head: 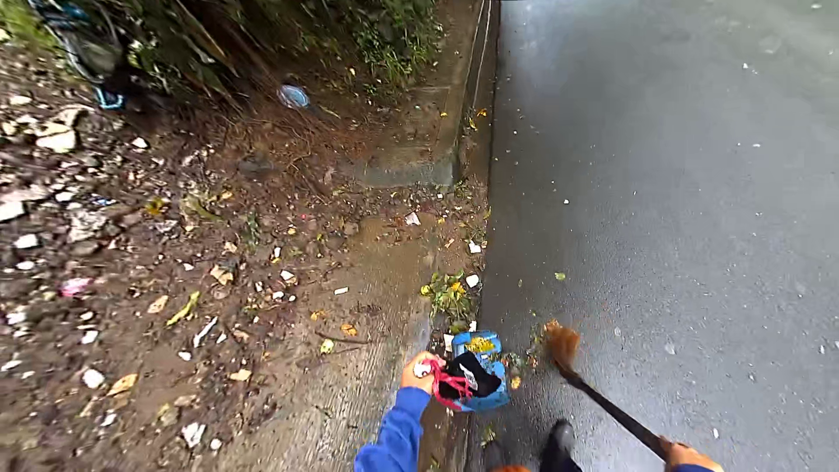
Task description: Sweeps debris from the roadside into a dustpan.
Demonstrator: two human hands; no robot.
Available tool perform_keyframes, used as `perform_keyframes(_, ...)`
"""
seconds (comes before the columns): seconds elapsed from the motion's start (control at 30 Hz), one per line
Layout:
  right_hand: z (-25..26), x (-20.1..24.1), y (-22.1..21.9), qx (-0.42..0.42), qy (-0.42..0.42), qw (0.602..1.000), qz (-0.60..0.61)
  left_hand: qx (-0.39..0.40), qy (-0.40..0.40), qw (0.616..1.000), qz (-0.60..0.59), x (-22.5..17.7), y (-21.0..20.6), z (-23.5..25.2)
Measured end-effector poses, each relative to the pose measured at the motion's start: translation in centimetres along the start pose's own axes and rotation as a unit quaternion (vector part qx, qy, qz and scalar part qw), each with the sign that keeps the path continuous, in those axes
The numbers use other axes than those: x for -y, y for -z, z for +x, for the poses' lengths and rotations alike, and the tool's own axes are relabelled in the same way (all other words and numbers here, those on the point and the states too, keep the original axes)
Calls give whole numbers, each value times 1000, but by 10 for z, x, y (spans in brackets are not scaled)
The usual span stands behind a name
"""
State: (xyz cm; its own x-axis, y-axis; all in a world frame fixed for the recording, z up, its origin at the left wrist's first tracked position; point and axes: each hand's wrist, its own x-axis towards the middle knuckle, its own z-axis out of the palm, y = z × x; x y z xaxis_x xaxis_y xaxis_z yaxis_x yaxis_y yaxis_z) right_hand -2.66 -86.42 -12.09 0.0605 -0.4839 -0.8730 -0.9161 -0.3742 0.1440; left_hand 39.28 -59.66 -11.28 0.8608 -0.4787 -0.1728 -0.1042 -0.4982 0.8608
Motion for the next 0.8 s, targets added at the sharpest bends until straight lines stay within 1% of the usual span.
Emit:
perform_keyframes(0.03, -8, 4, 7, 16, 19, 999, -25, 5, 8, 1000, -3, -9, -1, -4)
perform_keyframes(0.07, -15, -2, 20, 24, 34, 998, -39, 8, 8, 1000, -3, -16, -2, -6)
perform_keyframes(0.13, -27, -35, 55, 10, 47, 999, -19, 9, 3, 1000, 1, -20, -1, -6)
perform_keyframes(0.2, -31, -76, 84, -24, 40, 999, 15, 10, 28, 1000, 0, -28, -4, -7)
perform_keyframes(0.23, -34, -85, 95, -42, 25, 999, 18, 9, 31, 999, -6, -30, -6, -7)
perform_keyframes(0.27, -36, -83, 101, -61, -1, 998, 16, 10, 31, 999, -14, -29, -7, -7)
perform_keyframes(0.3, -35, -73, 102, -74, -31, 997, 10, 12, 20, 1000, -20, -23, -8, -5)
perform_keyframes(0.37, -16, -39, 85, -81, -75, 994, 3, 12, -2, 1000, -17, -14, -8, -2)
perform_keyframes(0.4, -6, -20, 73, -73, -74, 995, -2, 15, -4, 1000, -8, -14, -9, -2)
perform_keyframes(0.47, 2, 13, 46, -27, -33, 998, -48, 16, -3, 1000, 19, -19, -12, -1)
perform_keyframes(0.53, -8, 24, 34, 8, 4, 996, -85, 20, 2, 999, 30, -24, -14, 0)
perform_keyframes(0.6, -24, 2, 45, 17, 20, 997, -72, 22, -4, 999, 24, -27, -15, 1)
perform_keyframes(0.67, -40, -39, 62, -3, 7, 999, -39, 22, -3, 1000, 22, -29, -16, 2)
perform_keyframes(0.73, -62, -68, 72, -27, -34, 998, -33, 24, 5, 999, 26, -31, -16, 2)
perform_keyframes(0.8, -74, -81, 68, -47, -81, 995, -32, 24, 14, 999, 30, -31, -15, 0)
